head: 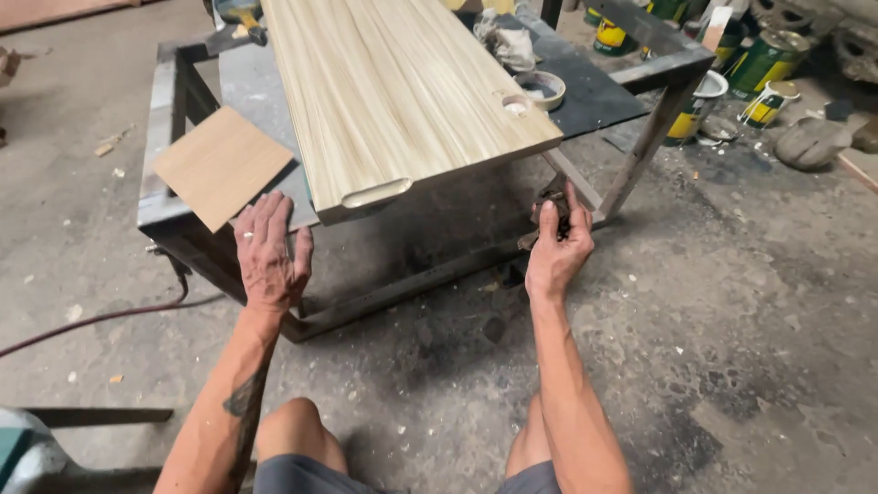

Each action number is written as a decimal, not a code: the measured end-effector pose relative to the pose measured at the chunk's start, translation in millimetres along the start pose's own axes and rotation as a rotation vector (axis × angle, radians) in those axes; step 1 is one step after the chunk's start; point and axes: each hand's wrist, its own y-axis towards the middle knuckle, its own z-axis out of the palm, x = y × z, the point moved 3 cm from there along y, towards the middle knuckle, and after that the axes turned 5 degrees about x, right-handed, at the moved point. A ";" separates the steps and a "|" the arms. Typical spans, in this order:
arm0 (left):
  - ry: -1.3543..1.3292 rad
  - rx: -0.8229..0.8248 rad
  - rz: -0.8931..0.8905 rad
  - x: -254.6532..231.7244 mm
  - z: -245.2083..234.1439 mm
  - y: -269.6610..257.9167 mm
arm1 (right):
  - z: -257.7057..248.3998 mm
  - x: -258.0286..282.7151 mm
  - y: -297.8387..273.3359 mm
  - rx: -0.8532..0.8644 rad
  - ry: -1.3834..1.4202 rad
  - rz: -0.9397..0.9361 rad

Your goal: The person sands the edges and surface of a wooden board using a sanding block. They then use a paintbrush to apply a finish to the board.

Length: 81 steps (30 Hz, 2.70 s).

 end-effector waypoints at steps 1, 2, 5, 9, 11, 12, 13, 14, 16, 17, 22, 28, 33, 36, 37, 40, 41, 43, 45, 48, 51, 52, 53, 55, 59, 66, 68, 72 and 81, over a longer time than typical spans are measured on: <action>-0.001 -0.012 0.007 -1.7 -1.8 -3.3 | 1.3 2.5 5.0 -0.006 0.005 -0.011; -0.003 0.002 -0.008 -2.2 -2.4 -4.0 | 2.7 9.4 10.9 -0.030 -0.154 -0.120; -0.018 0.025 -0.028 -5.7 -3.2 -9.9 | 6.1 9.5 19.8 -0.073 -0.347 -0.239; -0.027 0.000 -0.031 -2.2 -1.8 -7.2 | 19.4 11.7 29.0 -0.121 -0.376 -0.282; -0.022 0.000 -0.034 -1.9 -2.7 -5.4 | 21.3 13.2 33.3 -0.115 -0.372 -0.292; -0.021 0.003 -0.030 -1.7 -3.9 -5.4 | 22.2 13.5 34.1 -0.115 -0.370 -0.298; -0.014 0.004 -0.036 -2.6 -4.7 -5.9 | 22.5 13.0 33.8 -0.108 -0.364 -0.296; -0.026 -0.002 -0.033 -2.6 -5.5 -5.5 | 24.1 12.7 34.4 -0.119 -0.378 -0.293; -0.024 -0.007 -0.044 -4.1 -3.8 -3.9 | 19.9 7.9 36.1 -0.115 -0.382 -0.289; -0.052 -0.029 -0.026 -4.9 -3.1 -2.9 | 15.1 5.0 36.1 -0.125 -0.388 -0.311; -0.176 -0.099 -0.081 4.7 -19.4 -3.4 | 4.1 35.2 8.5 -0.058 -0.422 -0.362; -0.111 -0.096 -0.124 12.5 -7.3 -17.7 | -26.3 3.1 -14.3 -0.084 0.017 0.036; -0.059 -0.165 -0.087 18.2 -5.0 -21.4 | -32.1 0.9 -21.4 -0.053 -0.039 0.133; -0.078 -0.219 -0.111 19.3 -7.1 -23.4 | -35.1 -2.5 -27.3 -0.034 -0.037 0.154; -0.088 -0.225 -0.119 22.7 -7.9 -24.4 | -29.7 -1.4 -26.5 -0.031 -0.047 0.144; -0.129 -0.232 -0.104 24.8 -6.9 -24.7 | -28.9 2.5 -31.2 -0.095 0.016 0.168; -0.138 -0.250 -0.095 25.0 -7.9 -24.8 | -27.0 5.6 -32.2 -0.070 0.003 0.182; -0.163 -0.275 -0.064 25.3 -2.5 -21.2 | -29.4 -4.5 -27.7 -0.071 -0.010 0.185; -0.176 -0.338 -0.144 24.6 5.1 -22.3 | -38.6 -21.1 -19.3 0.049 -0.204 -0.018; -0.171 -0.345 -0.143 23.3 1.7 -17.3 | -29.4 -21.2 -21.4 0.035 -0.289 -0.118; -0.157 -0.318 -0.121 20.3 5.0 -18.4 | -7.1 5.5 -34.7 0.046 -0.379 -0.120; -0.178 -0.314 -0.079 19.9 4.4 -18.8 | -0.1 14.4 -35.1 0.000 -0.381 -0.112; -0.176 -0.300 -0.077 21.3 5.4 -18.6 | 8.3 22.2 -33.6 -0.001 -0.334 -0.115; -0.200 -0.279 -0.040 19.2 5.2 -17.2 | 13.3 34.6 -29.3 -0.045 -0.298 -0.113; -0.141 -0.219 -0.057 15.7 -2.5 -13.2 | 18.6 40.9 -9.0 -0.034 -0.325 -0.186; -0.049 -0.173 -0.068 8.1 -6.6 -10.4 | 20.8 35.7 27.4 -0.020 -0.391 -0.291; -0.051 -0.172 -0.065 7.2 -6.0 -10.3 | 20.8 34.8 31.4 -0.023 -0.398 -0.298; -0.050 -0.163 -0.076 8.0 -6.3 -10.5 | 23.4 35.3 38.1 -0.014 -0.409 -0.327; -0.065 -0.160 -0.078 6.6 -8.2 -9.5 | 44.4 41.9 20.6 0.035 -0.374 -0.340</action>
